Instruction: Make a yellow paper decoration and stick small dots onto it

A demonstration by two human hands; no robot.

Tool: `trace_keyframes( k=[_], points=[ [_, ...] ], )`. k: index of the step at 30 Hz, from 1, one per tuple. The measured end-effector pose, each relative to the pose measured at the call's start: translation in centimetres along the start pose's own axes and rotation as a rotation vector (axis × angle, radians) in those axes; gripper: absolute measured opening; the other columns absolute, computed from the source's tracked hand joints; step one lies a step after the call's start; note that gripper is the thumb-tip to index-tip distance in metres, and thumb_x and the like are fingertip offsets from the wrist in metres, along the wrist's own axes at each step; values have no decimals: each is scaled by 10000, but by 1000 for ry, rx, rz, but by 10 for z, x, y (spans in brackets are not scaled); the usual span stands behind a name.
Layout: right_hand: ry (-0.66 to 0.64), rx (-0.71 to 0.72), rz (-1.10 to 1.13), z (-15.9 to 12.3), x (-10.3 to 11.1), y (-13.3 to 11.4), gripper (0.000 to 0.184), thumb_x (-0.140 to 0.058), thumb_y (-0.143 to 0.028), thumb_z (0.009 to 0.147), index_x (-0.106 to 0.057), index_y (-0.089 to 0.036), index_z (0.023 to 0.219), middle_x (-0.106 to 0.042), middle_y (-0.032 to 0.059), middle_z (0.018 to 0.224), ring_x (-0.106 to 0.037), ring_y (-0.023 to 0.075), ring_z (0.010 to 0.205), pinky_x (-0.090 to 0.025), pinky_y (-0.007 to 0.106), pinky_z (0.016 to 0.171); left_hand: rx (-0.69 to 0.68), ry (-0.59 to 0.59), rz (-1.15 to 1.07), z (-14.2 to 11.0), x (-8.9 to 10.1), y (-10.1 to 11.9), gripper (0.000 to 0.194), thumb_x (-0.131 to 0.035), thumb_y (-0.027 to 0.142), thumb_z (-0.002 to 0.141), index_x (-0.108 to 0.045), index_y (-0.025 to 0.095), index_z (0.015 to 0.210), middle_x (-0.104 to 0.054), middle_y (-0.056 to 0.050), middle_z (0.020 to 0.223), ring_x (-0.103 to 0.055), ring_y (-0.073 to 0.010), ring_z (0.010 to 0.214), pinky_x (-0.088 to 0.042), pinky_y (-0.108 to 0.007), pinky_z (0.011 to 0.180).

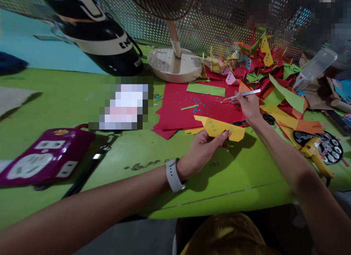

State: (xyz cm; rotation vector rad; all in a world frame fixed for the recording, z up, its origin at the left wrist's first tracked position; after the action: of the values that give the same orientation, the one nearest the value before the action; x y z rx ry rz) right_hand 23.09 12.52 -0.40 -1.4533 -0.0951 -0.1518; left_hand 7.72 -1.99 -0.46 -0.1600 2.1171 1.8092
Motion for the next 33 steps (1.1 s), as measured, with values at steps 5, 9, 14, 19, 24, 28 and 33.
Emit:
trace_keyframes(
  k=[5,9,14,19,24,28,33],
  points=[
    [68,119,50,-3,14,-35,232,-674,-437,846,-621,-223,776,-710,10,680,-739,183,722,-598,309,667,14,35,-10,1,1,0,280,-784,414,733,-716,172,857,-752,-41,875,-635,-126,674,-519,-230,590],
    [-5,185,52,-30,25,-68,282,-679,-506,822,-637,-228,796,-712,0,684,-744,188,737,-598,297,638,47,66,-83,1,1,0,331,-844,430,657,-728,187,851,-760,-29,904,-672,-144,735,-551,-226,597],
    [-10,173,82,-88,46,-74,210,-715,-425,819,-677,-219,840,-730,-14,695,-721,143,632,-608,267,613,58,71,-96,2,1,0,359,-861,452,627,-736,186,832,-767,-38,907,-687,-154,743,-572,-230,607],
    [-7,101,173,-122,59,-58,123,-712,-342,844,-702,-220,856,-743,-21,714,-723,128,633,-607,242,601,56,97,-65,1,2,0,399,-855,479,626,-741,184,870,-770,-51,955,-700,-177,764,-580,-241,605],
    [-50,68,148,-128,55,-50,173,-697,-393,852,-700,-220,858,-754,-11,763,-729,139,653,-625,274,626,48,93,-72,-1,2,2,323,-858,434,645,-756,216,861,-774,-30,924,-704,-167,747,-578,-224,586],
    [-37,60,104,-129,53,-49,224,-693,-436,843,-692,-214,875,-757,3,780,-731,145,664,-634,286,639,66,85,-86,-2,2,2,253,-850,388,675,-758,233,852,-775,-11,921,-696,-145,731,-568,-202,581],
    [-45,64,134,-131,51,-49,163,-703,-379,843,-690,-219,873,-754,-6,758,-722,137,634,-636,279,626,61,87,-21,-3,2,2,267,-830,407,695,-750,221,870,-776,-35,958,-697,-164,741,-566,-227,585]
  ],
)
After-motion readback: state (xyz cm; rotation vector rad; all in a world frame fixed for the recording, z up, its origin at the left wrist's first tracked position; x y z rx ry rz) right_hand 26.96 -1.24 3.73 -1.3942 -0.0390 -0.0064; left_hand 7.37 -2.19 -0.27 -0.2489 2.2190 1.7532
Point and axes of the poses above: each hand's wrist, its own z-axis towards the middle knuckle, its own x-axis out of the back of the hand, y = z × x, the point moved 2 cm from there along z, towards the middle knuckle
